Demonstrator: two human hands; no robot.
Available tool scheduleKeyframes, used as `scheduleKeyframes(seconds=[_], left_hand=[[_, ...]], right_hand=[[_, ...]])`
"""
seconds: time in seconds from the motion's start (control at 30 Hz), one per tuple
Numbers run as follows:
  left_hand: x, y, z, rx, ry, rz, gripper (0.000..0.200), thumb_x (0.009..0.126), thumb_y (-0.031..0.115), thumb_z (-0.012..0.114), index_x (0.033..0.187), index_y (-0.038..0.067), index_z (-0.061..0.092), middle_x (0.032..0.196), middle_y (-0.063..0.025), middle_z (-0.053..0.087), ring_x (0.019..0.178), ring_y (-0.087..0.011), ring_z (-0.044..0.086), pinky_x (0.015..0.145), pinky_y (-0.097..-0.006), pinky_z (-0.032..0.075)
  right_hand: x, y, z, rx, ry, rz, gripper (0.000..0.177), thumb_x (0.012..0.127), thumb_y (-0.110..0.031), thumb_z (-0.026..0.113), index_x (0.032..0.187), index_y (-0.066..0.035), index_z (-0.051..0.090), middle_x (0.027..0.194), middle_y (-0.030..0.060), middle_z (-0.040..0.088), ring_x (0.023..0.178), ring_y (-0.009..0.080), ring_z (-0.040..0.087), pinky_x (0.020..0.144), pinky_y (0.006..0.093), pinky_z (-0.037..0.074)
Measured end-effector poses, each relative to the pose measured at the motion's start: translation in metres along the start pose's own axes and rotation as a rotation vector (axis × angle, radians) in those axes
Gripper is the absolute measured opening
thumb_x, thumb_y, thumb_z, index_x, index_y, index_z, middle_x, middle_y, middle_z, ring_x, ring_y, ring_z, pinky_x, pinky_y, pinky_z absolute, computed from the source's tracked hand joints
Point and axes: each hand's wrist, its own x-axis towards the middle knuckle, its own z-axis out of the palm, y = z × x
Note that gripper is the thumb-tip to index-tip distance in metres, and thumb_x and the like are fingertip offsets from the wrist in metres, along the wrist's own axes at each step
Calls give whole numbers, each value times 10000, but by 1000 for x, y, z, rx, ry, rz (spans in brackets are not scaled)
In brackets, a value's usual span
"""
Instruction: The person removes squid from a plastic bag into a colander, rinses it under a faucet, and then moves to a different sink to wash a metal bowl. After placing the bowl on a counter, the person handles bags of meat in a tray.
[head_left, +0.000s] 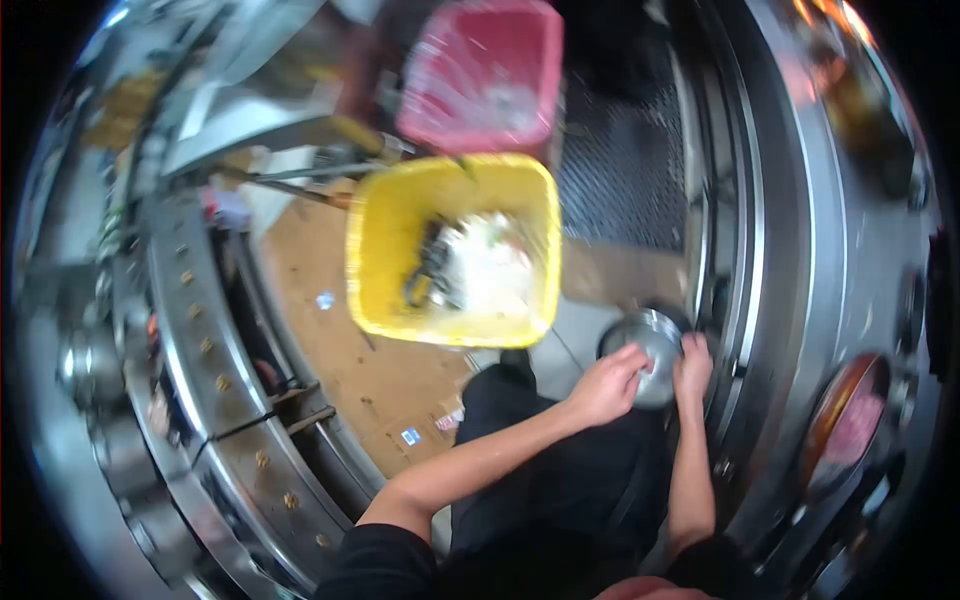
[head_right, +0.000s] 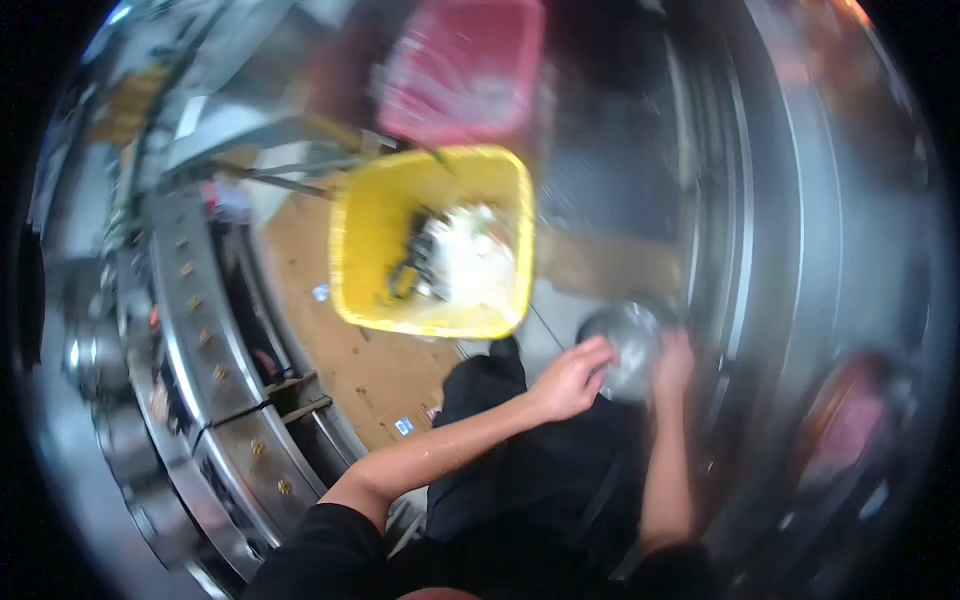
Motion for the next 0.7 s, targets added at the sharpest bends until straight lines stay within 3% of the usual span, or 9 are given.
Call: scheduleKeyframes(seconds=[0.07, 0.13, 0.2, 0.33, 0.4, 0.5, 0.53, 0.63, 0.7], left_hand=[[-14, 34, -45, 80, 81, -71, 231, 712, -35, 462, 926, 22, 526, 887, -164, 502, 825, -365, 528, 701, -415, 435], [-32, 52, -80, 77, 177, -150, 211, 712, -4, 507, 913, 24, 564, 873, -130, 554, 798, -288, 559, 704, -358, 457], [-47, 74, -120, -92, 65, -337, 211, 746, 52, 586, 955, 28, 600, 913, -76, 608, 844, -155, 555, 776, -292, 445], [-61, 111, -191, -255, -106, -172, 220, 842, 179, 592, 1012, 44, 628, 946, -37, 610, 887, -123, 540, 809, -272, 428], [-67, 137, -240, -315, -190, -74, 258, 892, 243, 534, 1037, 46, 613, 1029, -25, 591, 953, -115, 529, 854, -275, 408], [-89, 132, -294, -676, -265, -181, 321, 929, 247, 461, 1180, 56, 519, 1062, -23, 575, 1047, -117, 506, 923, -297, 375], [-99, 124, -312, -535, -290, -72, 320, 935, 246, 449, 1175, 52, 535, 1097, -27, 570, 1060, -126, 501, 940, -295, 360], [-152, 132, -383, -388, -355, -77, 313, 932, 240, 451, 1120, 33, 591, 1104, -35, 586, 1057, -132, 496, 942, -277, 353], [-189, 112, -430, -452, -332, -122, 334, 915, 255, 482, 1121, 14, 589, 1098, -52, 596, 1052, -135, 504, 934, -286, 369]], right_hand=[[-18, -49, -54, -197, 54, -287, 182, 619, 38, 522, 798, 5, 531, 818, 204, 500, 792, 404, 513, 685, 462, 412], [-34, -96, -102, -158, 65, -351, 164, 581, 41, 558, 734, 14, 504, 760, 200, 482, 761, 401, 503, 674, 462, 406], [-48, -144, -141, -58, 103, -417, 171, 546, 44, 578, 671, 19, 464, 690, 194, 483, 691, 400, 502, 622, 457, 390], [-63, -251, -192, 38, -150, -446, 160, 561, -12, 586, 642, 14, 450, 567, 157, 435, 536, 276, 454, 534, 370, 385], [-77, -308, -196, 56, -204, -511, 187, 565, -41, 606, 623, 18, 439, 521, 138, 404, 486, 240, 422, 494, 357, 370], [-104, -388, -177, 127, -329, -623, 139, 578, -30, 607, 652, 2, 494, 594, 141, 459, 548, 280, 488, 534, 364, 395], [-116, -417, -166, 156, -344, -703, 120, 588, -28, 600, 674, 1, 521, 607, 141, 469, 559, 286, 499, 543, 366, 404], [-150, -502, -115, 222, -341, -881, 113, 618, 9, 596, 730, 16, 584, 614, 108, 522, 593, 242, 559, 579, 319, 449], [-170, -561, -85, 186, -400, -989, 136, 612, 10, 606, 745, 8, 579, 772, 124, 539, 681, 254, 559, 592, 333, 448]])
